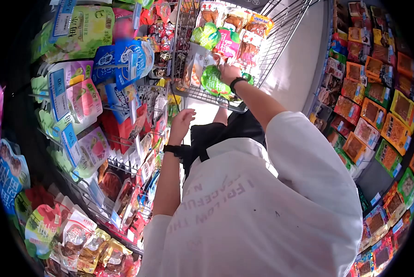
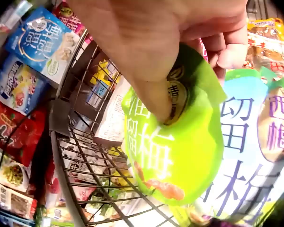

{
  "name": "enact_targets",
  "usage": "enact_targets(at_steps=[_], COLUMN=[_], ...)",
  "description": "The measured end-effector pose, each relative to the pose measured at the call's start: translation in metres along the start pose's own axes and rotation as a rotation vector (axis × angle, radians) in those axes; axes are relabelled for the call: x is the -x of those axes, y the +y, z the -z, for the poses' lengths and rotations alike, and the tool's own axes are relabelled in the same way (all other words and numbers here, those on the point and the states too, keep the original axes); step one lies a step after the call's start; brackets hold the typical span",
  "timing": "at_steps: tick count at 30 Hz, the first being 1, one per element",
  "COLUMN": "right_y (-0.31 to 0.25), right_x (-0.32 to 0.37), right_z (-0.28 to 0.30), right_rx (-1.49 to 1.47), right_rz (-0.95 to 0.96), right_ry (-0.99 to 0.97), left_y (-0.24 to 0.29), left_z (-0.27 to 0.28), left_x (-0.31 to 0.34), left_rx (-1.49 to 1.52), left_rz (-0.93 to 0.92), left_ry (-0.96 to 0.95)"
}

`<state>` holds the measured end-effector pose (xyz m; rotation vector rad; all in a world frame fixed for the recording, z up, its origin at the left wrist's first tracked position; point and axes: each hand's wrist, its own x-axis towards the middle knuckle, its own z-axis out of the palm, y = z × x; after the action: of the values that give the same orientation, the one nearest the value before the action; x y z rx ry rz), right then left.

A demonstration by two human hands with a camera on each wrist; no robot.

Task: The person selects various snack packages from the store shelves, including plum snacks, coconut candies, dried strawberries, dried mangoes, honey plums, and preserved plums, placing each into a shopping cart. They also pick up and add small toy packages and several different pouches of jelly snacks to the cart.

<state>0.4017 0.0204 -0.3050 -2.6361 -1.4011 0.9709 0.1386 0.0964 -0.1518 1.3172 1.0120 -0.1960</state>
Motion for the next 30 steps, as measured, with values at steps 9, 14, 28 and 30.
enact_targets(at_steps=[9, 14, 28, 30], right_y=[0.079, 0.15, 0.003, -0.091], right_x=[0.122, 0.183, 0.141, 0.16], right_z=[0.05, 0.047, 0.617, 0.674], right_rx=[-0.152, -0.136, -0.3, -0.47], right_rz=[0.09, -0.001, 0.555, 0.913], right_ry=[0.412, 0.454, 1.077, 1.01], left_y=[0.016, 0.051, 0.187, 0.227], left_z=[0.013, 0.023, 0.009, 0.007], left_x=[-0.017, -0.031, 0.013, 0.05], left_rx=[0.157, 0.058, 0.094, 0.101], left_rz=[-0.065, -0.54, -0.76, -0.901], left_ry=[0.047, 0.015, 0.24, 0.269])
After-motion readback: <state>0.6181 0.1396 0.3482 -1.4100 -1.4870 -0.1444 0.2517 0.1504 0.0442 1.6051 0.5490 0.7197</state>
